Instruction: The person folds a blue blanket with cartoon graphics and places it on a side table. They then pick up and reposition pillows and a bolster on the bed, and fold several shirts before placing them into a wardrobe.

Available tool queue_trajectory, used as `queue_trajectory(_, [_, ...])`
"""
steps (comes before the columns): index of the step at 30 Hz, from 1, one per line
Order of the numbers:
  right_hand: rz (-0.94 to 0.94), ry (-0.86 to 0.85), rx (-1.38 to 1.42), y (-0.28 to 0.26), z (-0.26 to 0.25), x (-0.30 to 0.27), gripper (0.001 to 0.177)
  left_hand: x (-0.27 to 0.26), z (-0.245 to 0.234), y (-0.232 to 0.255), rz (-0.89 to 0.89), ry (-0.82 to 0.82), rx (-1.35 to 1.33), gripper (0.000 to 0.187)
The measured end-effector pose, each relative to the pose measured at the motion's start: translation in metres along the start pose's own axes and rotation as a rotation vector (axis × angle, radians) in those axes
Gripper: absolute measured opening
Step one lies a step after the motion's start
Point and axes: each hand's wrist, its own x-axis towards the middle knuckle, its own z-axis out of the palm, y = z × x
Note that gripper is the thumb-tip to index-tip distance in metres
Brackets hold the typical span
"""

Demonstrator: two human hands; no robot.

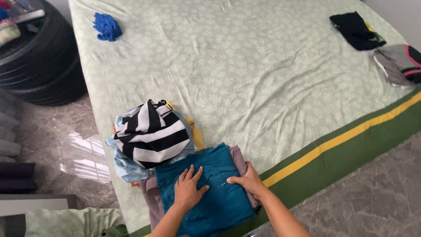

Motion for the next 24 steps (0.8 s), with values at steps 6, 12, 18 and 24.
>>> queue_trajectory(6, [-0.034, 0.021, -0.024, -0.003, -0.104, 0.046, 0.099, 0.04, 0.04, 0.087, 0.04, 0.185, -0.15, 0.072])
queue_trajectory(12, [-0.007, 0.002, -0.263, 0.024, -0.182, 0.07, 0.105, 0.034, 0.094, 0.142, 0.004, 0.337, -0.266, 0.063])
queue_trajectory(18, [-0.33, 0.288, -0.785, 0.025, -0.185, 0.07, 0.086, -0.004, 0.109, 0.14, -0.104, 0.478, -0.325, 0.052])
queue_trajectory(24, [-0.207, 0.173, -0.702, 0.025, -0.16, 0.064, 0.095, -0.027, 0.13, 0.122, -0.183, 0.669, -0.469, 0.042])
